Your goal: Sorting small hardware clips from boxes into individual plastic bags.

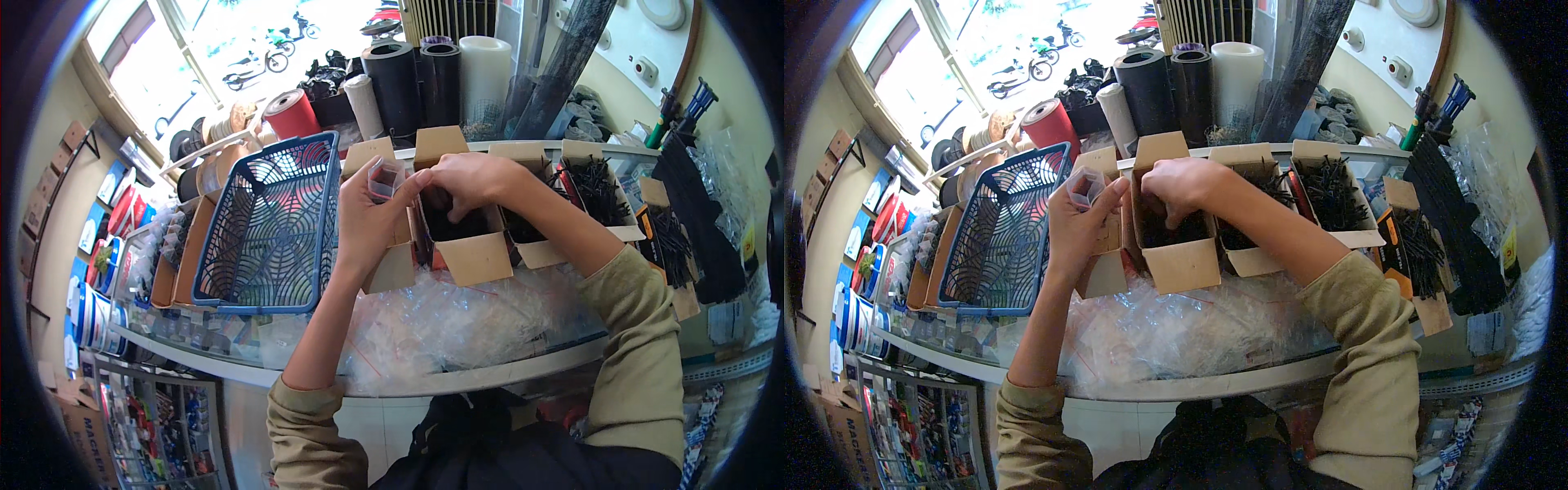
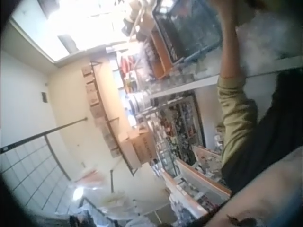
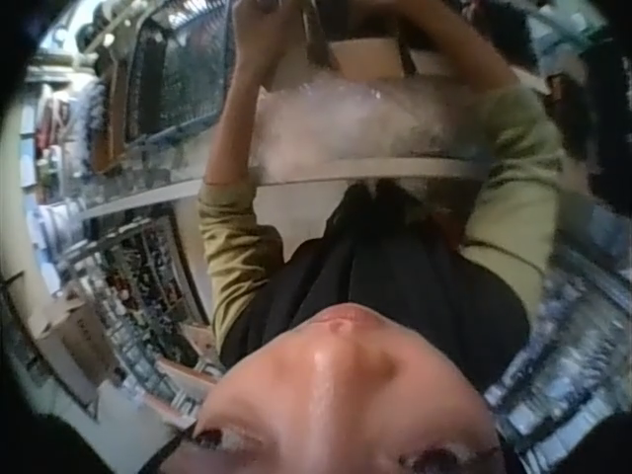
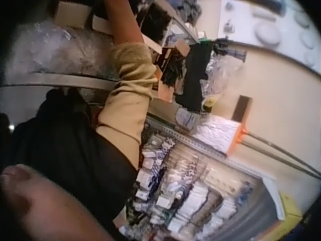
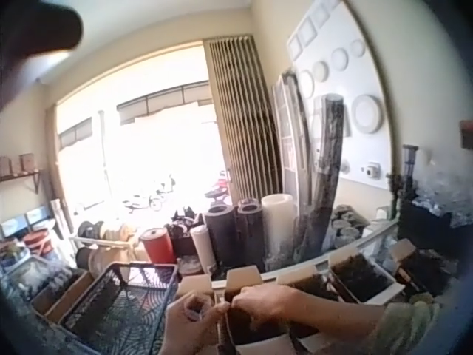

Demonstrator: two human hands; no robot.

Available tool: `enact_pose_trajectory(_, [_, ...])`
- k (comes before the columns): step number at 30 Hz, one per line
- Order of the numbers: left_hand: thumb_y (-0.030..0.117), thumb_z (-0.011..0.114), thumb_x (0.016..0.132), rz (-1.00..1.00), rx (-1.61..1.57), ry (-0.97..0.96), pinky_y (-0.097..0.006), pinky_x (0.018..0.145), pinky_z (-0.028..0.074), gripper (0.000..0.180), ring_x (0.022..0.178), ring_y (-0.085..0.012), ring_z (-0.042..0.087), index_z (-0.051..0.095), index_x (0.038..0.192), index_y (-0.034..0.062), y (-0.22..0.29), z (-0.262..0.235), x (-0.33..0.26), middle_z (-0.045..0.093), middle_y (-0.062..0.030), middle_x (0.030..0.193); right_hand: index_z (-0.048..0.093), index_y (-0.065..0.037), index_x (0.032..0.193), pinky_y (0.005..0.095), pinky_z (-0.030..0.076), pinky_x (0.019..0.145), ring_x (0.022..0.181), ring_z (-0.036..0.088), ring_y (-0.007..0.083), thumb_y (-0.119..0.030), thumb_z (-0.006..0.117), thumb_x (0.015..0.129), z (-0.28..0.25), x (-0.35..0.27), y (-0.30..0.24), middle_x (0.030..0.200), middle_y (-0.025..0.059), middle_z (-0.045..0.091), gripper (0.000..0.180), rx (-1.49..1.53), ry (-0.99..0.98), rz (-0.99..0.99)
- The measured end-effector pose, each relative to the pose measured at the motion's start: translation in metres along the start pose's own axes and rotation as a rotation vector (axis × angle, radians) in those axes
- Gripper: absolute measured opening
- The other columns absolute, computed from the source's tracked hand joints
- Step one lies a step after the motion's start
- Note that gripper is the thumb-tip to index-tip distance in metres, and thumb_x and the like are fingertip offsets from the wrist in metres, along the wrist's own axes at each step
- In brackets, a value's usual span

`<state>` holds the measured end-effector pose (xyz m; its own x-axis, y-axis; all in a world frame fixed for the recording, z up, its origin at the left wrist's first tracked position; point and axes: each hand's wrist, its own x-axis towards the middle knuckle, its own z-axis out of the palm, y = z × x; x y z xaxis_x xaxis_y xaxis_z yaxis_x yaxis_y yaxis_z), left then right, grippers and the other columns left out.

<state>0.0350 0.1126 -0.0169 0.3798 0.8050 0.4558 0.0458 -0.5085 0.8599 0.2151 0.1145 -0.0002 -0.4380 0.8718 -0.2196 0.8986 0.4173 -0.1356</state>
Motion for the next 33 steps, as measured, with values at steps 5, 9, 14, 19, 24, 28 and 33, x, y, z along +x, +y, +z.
enact_pose_trajectory(5, [0.026,0.072,0.080,-0.003,-0.020,-0.003,-0.021,0.058,0.043,0.028,0.063,-0.0057,0.054,0.060,0.077,0.0005,0.000,0.000,0.000,0.061,-0.0015,0.068,0.068,-0.007,0.083,0.0367,0.052,0.078,0.087,0.064,0.0269,-0.018,0.078,0.060,-0.004,-0.001,-0.007,0.088,0.0107,0.067,0.027,0.016,-0.010,0.071])
enact_pose_trajectory(9, [0.025,0.072,0.080,0.007,-0.013,-0.011,-0.021,0.057,0.043,0.027,0.063,-0.0055,0.054,0.061,0.077,0.0006,-0.001,-0.002,-0.001,0.061,-0.0014,0.068,0.068,-0.006,0.083,0.0366,0.052,0.078,0.086,0.064,0.0276,-0.018,0.078,0.060,-0.003,-0.003,-0.011,0.088,0.0112,0.067,0.028,-0.050,0.004,0.014])
enact_pose_trajectory(14, [0.023,0.072,0.080,-0.005,-0.063,-0.017,-0.021,0.058,0.043,0.025,0.064,-0.0048,0.054,0.061,0.079,0.0005,0.001,0.000,-0.002,0.062,-0.0007,0.070,0.067,-0.005,0.087,0.0380,0.051,0.079,0.088,0.063,0.0297,-0.015,0.077,0.058,0.003,-0.003,-0.008,0.090,0.0140,0.066,0.032,0.050,0.090,0.022])
enact_pose_trajectory(19, [0.023,0.072,0.080,-0.012,-0.023,-0.025,-0.022,0.058,0.043,0.025,0.066,-0.0050,0.054,0.061,0.080,0.0004,0.002,-0.002,-0.001,0.062,-0.0007,0.072,0.066,-0.005,0.093,0.0388,0.051,0.081,0.089,0.062,0.0308,-0.012,0.077,0.058,0.008,-0.002,0.000,0.094,0.0161,0.065,0.036,0.037,0.129,0.026])
enact_pose_trajectory(24, [0.024,0.072,0.079,0.004,0.012,-0.018,-0.022,0.059,0.043,0.025,0.065,-0.0052,0.054,0.062,0.080,0.0007,-0.001,-0.002,-0.001,0.063,-0.0007,0.072,0.066,-0.004,0.093,0.0386,0.051,0.080,0.090,0.062,0.0311,-0.009,0.075,0.060,0.011,-0.002,0.002,0.096,0.0166,0.065,0.035,0.087,0.167,0.036])
enact_pose_trajectory(28, [0.024,0.073,0.079,0.001,-0.025,-0.017,-0.022,0.059,0.043,0.026,0.065,-0.0050,0.054,0.062,0.080,0.0010,0.000,-0.001,-0.001,0.062,-0.0004,0.071,0.066,-0.001,0.087,0.0367,0.052,0.073,0.079,0.064,0.0301,-0.003,0.072,0.061,0.009,-0.004,0.005,0.083,0.0157,0.065,0.027,0.131,0.228,-0.023])
enact_pose_trajectory(33, [0.025,0.073,0.078,-0.012,-0.019,-0.031,-0.021,0.058,0.042,0.026,0.064,-0.0044,0.053,0.063,0.080,0.0013,0.000,-0.001,-0.001,0.062,-0.0002,0.071,0.066,0.002,0.080,0.0315,0.052,0.067,0.068,0.065,0.0240,-0.002,0.070,0.063,0.000,-0.017,0.013,0.073,0.0143,0.066,0.018,0.279,0.275,-0.060])
